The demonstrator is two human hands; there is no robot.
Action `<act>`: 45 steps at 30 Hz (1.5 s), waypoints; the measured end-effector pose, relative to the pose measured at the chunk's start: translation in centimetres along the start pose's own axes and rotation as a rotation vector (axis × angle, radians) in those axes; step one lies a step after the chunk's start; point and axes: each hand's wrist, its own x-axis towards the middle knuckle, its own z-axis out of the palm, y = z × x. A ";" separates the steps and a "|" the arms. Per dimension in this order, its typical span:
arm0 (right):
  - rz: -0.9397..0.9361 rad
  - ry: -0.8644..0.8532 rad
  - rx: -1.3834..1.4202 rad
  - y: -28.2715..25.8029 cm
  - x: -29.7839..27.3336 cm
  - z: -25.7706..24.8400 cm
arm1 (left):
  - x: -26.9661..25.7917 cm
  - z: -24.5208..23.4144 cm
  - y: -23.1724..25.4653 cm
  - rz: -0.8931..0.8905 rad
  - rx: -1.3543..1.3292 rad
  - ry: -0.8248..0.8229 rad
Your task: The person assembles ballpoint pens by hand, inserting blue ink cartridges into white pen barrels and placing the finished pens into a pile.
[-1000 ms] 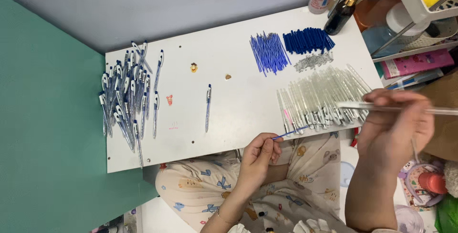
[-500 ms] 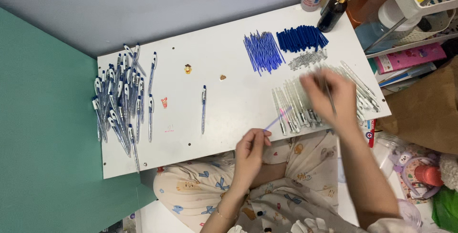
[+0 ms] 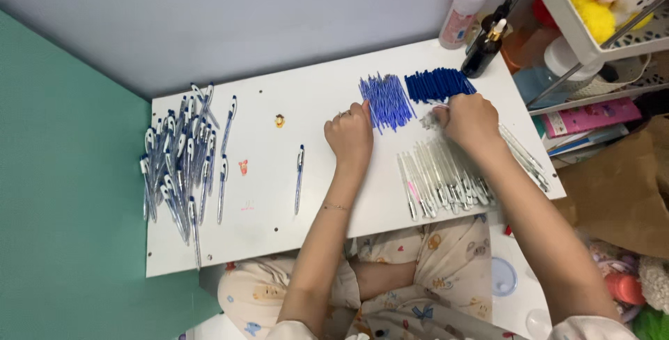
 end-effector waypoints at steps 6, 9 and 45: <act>0.152 0.202 0.040 5.5 1.9 -0.7 | -1.6 2.2 -0.2 0.033 -0.026 -0.103; 0.083 0.133 0.102 4.7 1.4 -3.5 | -1.4 1.7 0.2 0.043 -0.054 -0.259; 0.088 -0.033 0.219 6.2 -4.9 -2.8 | -0.8 0.0 0.1 0.045 -0.236 -0.275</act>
